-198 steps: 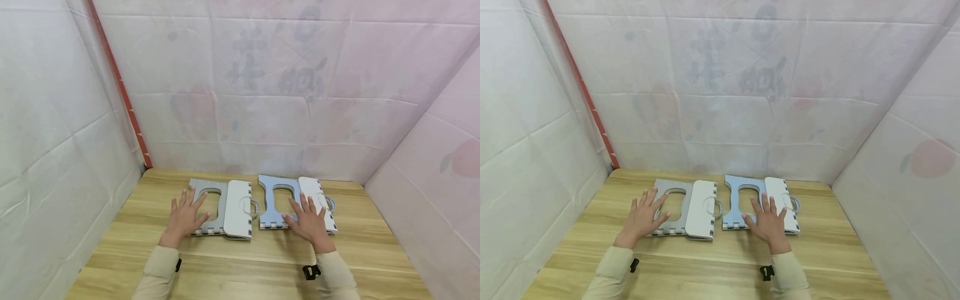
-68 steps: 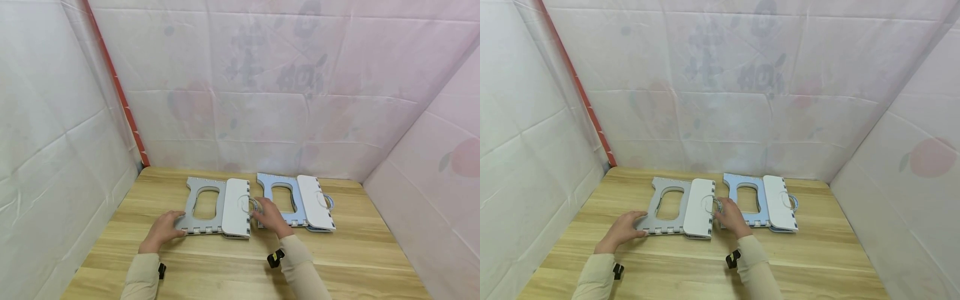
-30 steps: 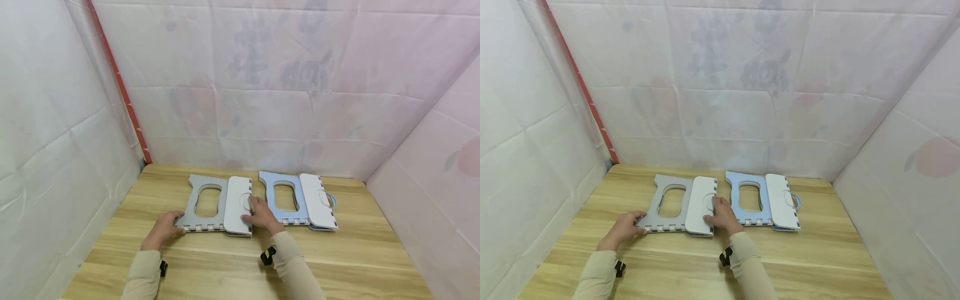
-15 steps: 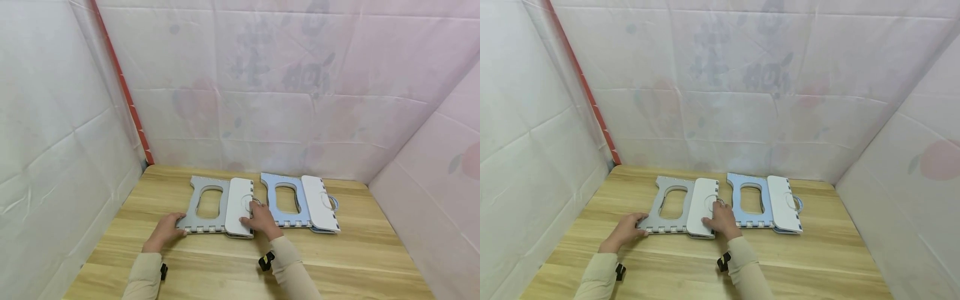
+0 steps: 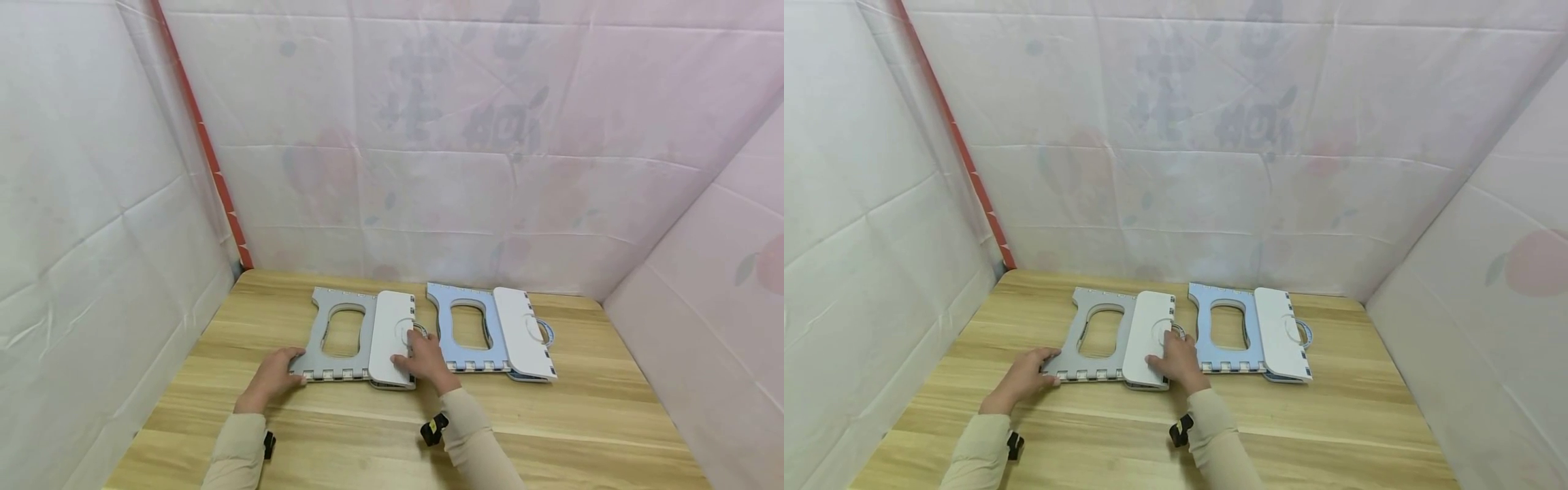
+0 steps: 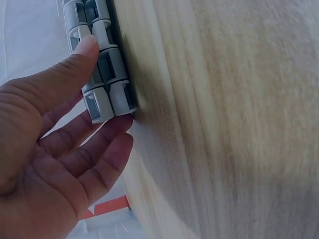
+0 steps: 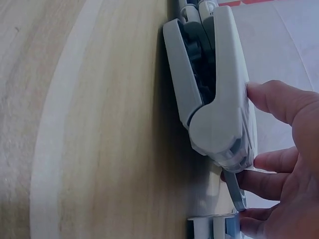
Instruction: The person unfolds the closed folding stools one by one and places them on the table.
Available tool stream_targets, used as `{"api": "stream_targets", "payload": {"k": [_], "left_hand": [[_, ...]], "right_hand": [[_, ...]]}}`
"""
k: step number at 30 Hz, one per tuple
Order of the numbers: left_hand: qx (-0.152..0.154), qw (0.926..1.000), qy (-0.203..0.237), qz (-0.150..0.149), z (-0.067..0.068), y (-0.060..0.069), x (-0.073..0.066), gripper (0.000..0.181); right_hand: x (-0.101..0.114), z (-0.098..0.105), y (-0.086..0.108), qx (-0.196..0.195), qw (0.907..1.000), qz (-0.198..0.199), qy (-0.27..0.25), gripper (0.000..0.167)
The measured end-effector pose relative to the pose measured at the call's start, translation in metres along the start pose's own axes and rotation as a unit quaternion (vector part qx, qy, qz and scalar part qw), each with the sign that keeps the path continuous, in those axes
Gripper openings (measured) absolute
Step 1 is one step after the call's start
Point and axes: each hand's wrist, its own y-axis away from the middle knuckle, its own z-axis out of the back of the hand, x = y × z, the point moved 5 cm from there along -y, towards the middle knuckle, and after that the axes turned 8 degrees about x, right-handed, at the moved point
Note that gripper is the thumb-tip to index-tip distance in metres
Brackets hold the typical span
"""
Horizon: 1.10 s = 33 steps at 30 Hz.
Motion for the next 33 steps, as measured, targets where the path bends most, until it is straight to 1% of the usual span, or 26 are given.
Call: {"api": "stream_targets", "payload": {"k": [4,7,11,14,17,21,25,29,33], "left_hand": [[-0.002,1.0,-0.004,-0.001,-0.001,0.001,0.0,0.059],[-0.005,1.0,-0.006,-0.006,0.0,0.002,-0.002,0.058],[-0.007,0.9999,-0.005,-0.007,0.0,0.004,-0.003,0.058],[-0.008,0.9999,-0.004,-0.007,-0.001,0.004,-0.003,0.057],[-0.007,1.0,-0.003,-0.005,-0.002,0.005,-0.003,0.058],[-0.006,1.0,-0.002,-0.005,-0.003,0.005,-0.003,0.058],[-0.007,0.9999,-0.001,-0.01,-0.004,0.005,-0.002,0.058],[-0.009,0.9998,-0.002,-0.017,-0.003,0.005,0.0,0.057],[-0.009,0.9996,-0.006,-0.025,-0.003,0.004,-0.001,0.057]], "right_hand": [[0.0,-0.003,0.002,-0.002,0.9999,-0.001,-0.015,0.063],[0.001,-0.005,0.003,0.0,0.9996,-0.014,-0.027,0.063],[0.004,-0.006,0.005,-0.007,0.9979,-0.033,-0.056,0.067],[0.006,-0.006,0.006,-0.013,0.9963,-0.037,-0.077,0.072],[0.007,-0.006,0.007,-0.013,0.9947,-0.032,-0.096,0.077],[0.008,-0.006,0.01,-0.001,0.9914,-0.024,-0.129,0.084],[0.01,-0.001,0.014,0.016,0.9849,-0.019,-0.171,0.091],[0.013,0.004,0.015,0.012,0.9807,-0.014,-0.195,0.087],[0.014,0.005,0.014,0.004,0.9835,-0.004,-0.181,0.074]]}}
